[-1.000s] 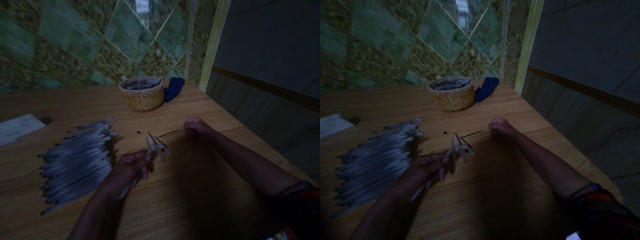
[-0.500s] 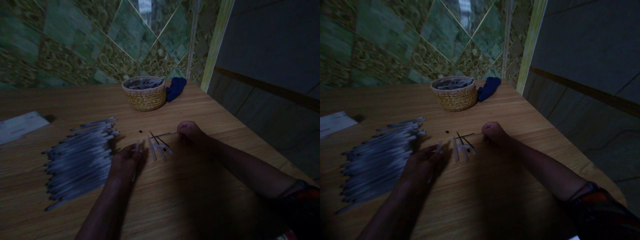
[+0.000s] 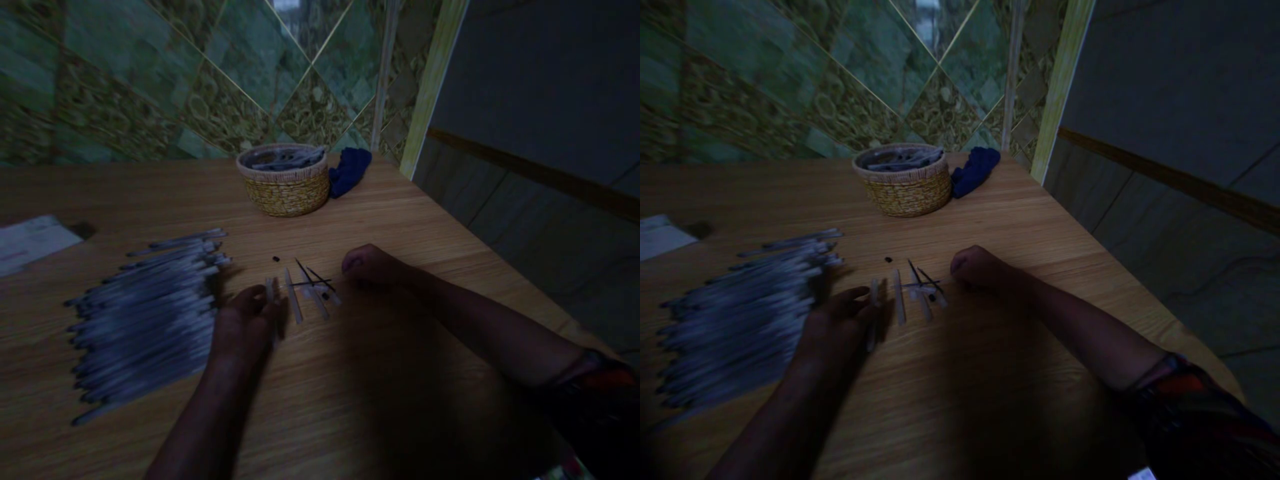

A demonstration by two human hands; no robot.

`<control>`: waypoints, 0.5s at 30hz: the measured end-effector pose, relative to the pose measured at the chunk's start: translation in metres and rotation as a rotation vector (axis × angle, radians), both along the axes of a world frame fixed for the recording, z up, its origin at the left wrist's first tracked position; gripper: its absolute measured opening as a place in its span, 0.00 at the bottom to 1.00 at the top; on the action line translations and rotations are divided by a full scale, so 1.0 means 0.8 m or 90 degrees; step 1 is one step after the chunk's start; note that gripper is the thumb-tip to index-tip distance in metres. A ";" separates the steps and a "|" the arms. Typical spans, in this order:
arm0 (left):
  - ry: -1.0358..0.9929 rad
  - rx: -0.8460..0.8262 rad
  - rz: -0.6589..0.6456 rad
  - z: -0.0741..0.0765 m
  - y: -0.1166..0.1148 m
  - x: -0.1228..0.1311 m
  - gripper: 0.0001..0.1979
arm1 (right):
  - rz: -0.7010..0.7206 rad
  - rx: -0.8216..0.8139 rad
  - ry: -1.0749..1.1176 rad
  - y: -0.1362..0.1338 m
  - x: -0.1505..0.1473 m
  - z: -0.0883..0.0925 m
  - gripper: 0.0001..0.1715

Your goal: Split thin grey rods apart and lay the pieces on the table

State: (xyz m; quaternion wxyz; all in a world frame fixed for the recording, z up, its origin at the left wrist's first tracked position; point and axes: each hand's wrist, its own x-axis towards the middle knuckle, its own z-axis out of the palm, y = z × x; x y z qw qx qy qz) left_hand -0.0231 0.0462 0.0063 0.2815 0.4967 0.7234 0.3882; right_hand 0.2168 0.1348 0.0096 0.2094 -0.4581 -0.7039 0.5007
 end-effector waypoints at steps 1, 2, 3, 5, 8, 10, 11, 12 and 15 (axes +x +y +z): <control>0.005 -0.005 -0.002 -0.001 0.000 -0.001 0.23 | 0.006 0.001 0.002 0.001 0.001 -0.001 0.04; 0.007 -0.010 -0.005 -0.003 0.001 -0.003 0.24 | 0.010 0.002 0.005 0.002 0.001 -0.001 0.04; 0.009 -0.015 -0.009 -0.005 0.002 -0.004 0.25 | 0.013 0.002 0.007 0.002 0.001 -0.002 0.04; 0.018 -0.014 -0.013 -0.010 0.004 -0.007 0.26 | 0.018 -0.002 0.011 0.003 0.002 -0.002 0.04; 0.030 -0.006 -0.016 -0.012 0.006 -0.007 0.23 | 0.025 -0.011 0.015 0.003 0.002 -0.002 0.04; 0.032 -0.003 -0.021 -0.011 0.006 -0.006 0.21 | 0.030 -0.012 0.015 0.002 0.001 -0.002 0.04; 0.032 -0.002 -0.025 -0.010 0.006 -0.005 0.20 | 0.033 -0.012 0.014 0.002 0.001 -0.001 0.03; 0.032 0.000 -0.027 -0.009 0.005 -0.004 0.20 | 0.035 -0.012 0.013 0.002 0.000 -0.001 0.03; 0.029 0.004 -0.029 -0.007 0.003 -0.004 0.20 | 0.037 -0.002 0.008 0.003 -0.001 -0.003 0.03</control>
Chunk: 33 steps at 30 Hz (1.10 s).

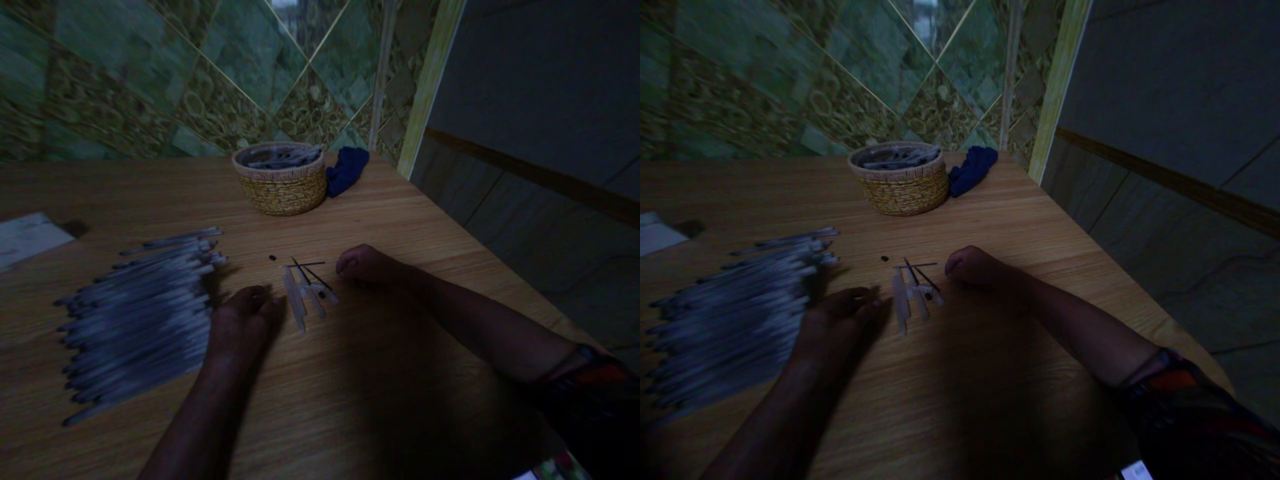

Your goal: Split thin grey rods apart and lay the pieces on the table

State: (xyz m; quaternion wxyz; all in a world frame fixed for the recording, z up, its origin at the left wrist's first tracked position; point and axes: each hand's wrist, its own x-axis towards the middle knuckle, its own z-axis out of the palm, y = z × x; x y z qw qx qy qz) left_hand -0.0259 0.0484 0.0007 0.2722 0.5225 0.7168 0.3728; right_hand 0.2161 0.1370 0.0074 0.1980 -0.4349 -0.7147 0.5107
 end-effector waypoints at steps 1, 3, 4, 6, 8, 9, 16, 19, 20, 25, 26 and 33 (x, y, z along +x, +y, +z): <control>0.000 0.001 0.001 0.000 0.000 0.000 0.20 | 0.001 0.006 -0.004 0.001 0.000 -0.001 0.03; -0.001 0.001 0.002 0.001 -0.001 0.001 0.19 | 0.004 0.018 -0.012 0.002 -0.001 -0.004 0.02; -0.003 0.002 0.004 0.001 0.000 0.001 0.18 | 0.007 0.024 -0.015 0.003 -0.001 -0.005 0.02; -0.010 0.006 0.005 0.001 0.001 0.002 0.17 | 0.013 0.034 -0.021 0.003 -0.001 -0.007 0.03; -0.020 0.007 0.004 0.001 0.002 0.003 0.17 | 0.015 0.039 -0.026 0.003 -0.001 -0.006 0.04; -0.024 0.007 0.004 0.000 0.002 0.002 0.17 | 0.015 0.040 -0.028 0.003 -0.001 -0.006 0.04; -0.025 0.006 -0.006 -0.010 0.005 -0.004 0.19 | 0.003 0.042 -0.034 0.001 -0.001 -0.001 0.02; -0.013 0.010 -0.005 -0.010 0.005 -0.004 0.18 | -0.006 0.041 -0.038 0.002 -0.001 -0.003 0.03; -0.006 0.010 -0.003 -0.009 0.005 -0.004 0.18 | -0.008 0.040 -0.039 0.002 -0.001 -0.004 0.03; 0.017 0.004 -0.005 -0.003 0.004 -0.001 0.18 | -0.012 0.034 -0.038 0.003 0.000 -0.005 0.03; 0.018 0.002 -0.007 -0.002 0.003 0.000 0.18 | -0.012 0.035 -0.035 0.003 0.000 -0.004 0.03; 0.035 -0.010 0.005 0.004 0.001 0.001 0.18 | -0.018 0.020 -0.003 0.001 0.002 -0.005 0.02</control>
